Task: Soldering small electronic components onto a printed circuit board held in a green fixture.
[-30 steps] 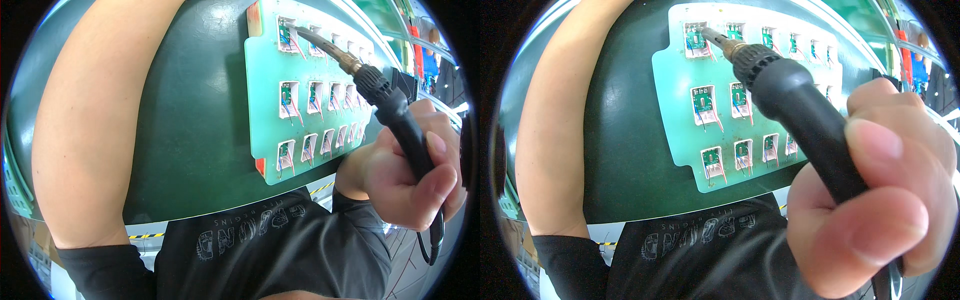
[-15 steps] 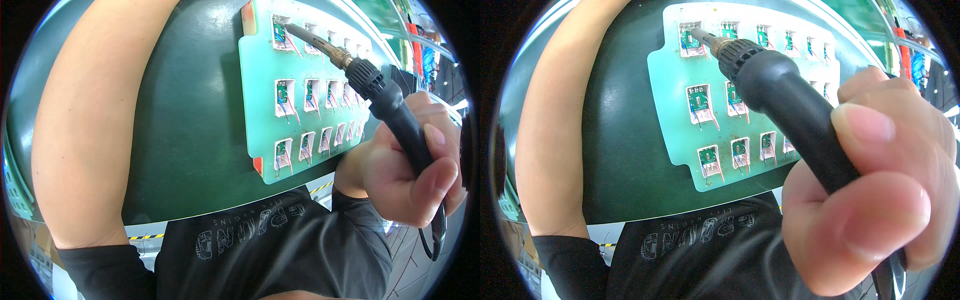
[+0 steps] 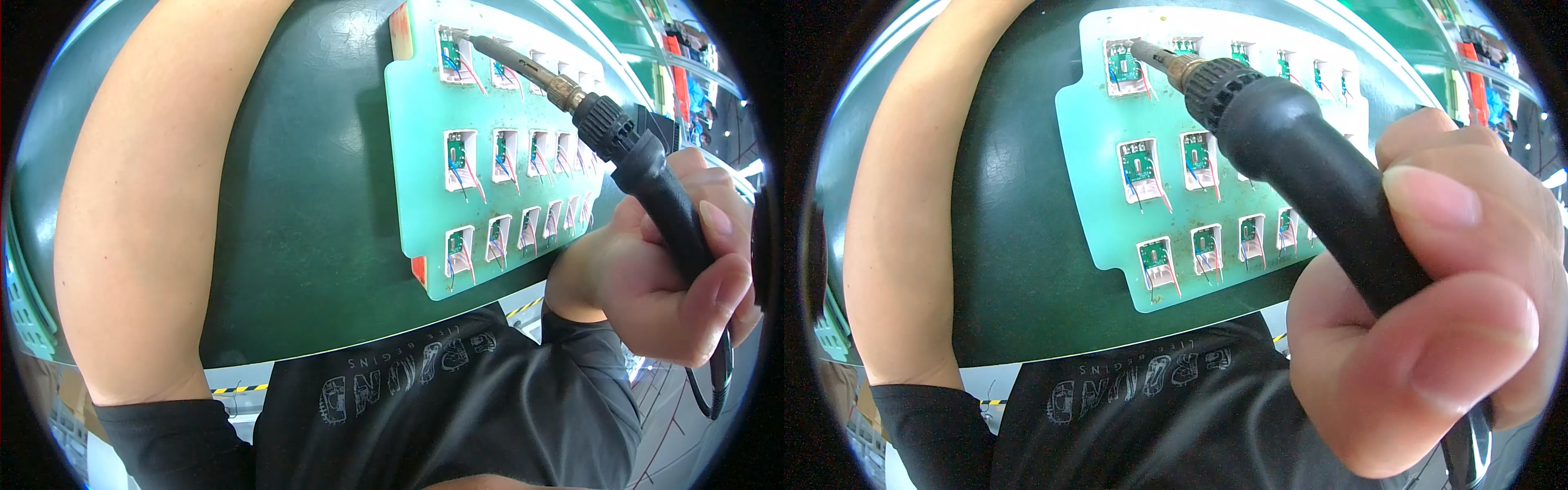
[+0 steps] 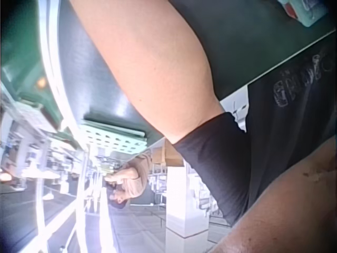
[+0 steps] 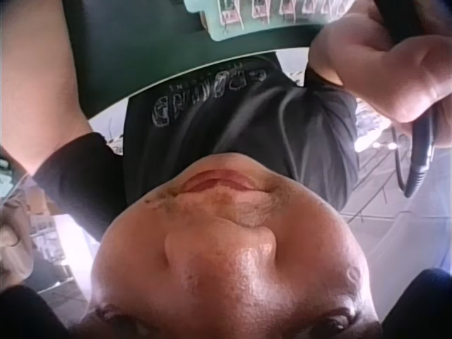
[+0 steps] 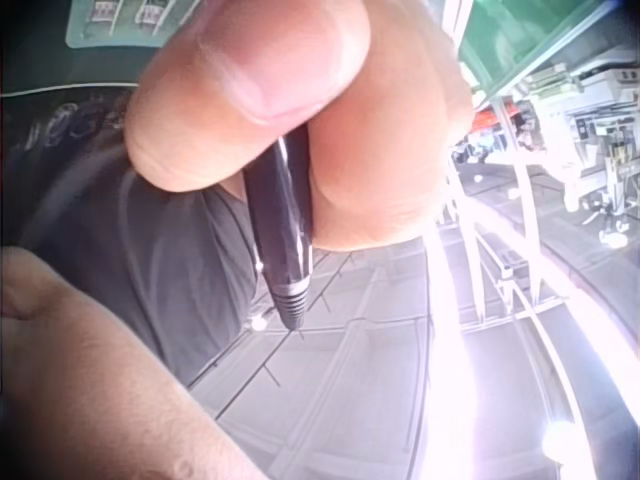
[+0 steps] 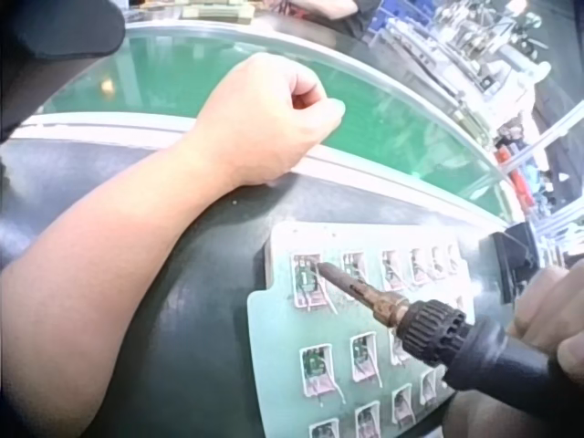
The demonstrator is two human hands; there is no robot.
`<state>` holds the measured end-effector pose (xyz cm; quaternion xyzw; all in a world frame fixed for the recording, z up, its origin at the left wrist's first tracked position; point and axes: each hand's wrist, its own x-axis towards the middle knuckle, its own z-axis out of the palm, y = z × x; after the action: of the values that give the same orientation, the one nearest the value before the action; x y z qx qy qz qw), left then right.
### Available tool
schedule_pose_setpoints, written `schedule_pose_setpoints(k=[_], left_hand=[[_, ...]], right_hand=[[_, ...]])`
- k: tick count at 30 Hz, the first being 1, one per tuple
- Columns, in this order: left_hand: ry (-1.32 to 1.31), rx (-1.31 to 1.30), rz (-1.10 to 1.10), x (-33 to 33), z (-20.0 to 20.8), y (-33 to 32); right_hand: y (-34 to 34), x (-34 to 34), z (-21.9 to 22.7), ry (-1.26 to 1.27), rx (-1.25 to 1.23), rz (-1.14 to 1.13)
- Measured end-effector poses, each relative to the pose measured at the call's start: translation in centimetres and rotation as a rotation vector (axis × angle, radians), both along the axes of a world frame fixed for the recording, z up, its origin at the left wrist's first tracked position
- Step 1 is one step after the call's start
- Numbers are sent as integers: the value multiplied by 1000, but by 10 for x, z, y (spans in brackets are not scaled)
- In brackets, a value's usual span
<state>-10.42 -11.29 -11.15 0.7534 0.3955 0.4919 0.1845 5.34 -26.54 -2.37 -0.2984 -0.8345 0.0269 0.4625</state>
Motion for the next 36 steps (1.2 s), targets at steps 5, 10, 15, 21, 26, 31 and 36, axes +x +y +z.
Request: schedule_pose_setpoints(k=[5, 10, 15, 21, 26, 31, 36], left_hand=[[0, -2, -3, -3, -1, -1], [-5, -2, -2, -2, -1, 0], [0, -3, 3, -3, -1, 0], [5, 3, 5, -3, -1, 1], [5, 0, 4, -1, 0, 1], [-3, 22, -1, -3, -2, 2], [7, 2, -9, 0, 0, 1]], right_hand=[[-4, 3, 4, 23, -21, -3], [-8, 17, 13, 59, -58, -11], [-11, 23, 15, 100, -96, -13], [-8, 9, 8, 146, -141, -19], [-7, 1, 4, 187, -175, -29], [-17, 7, 13, 224, -214, -31], [-13, 1, 7, 254, -248, -42]])
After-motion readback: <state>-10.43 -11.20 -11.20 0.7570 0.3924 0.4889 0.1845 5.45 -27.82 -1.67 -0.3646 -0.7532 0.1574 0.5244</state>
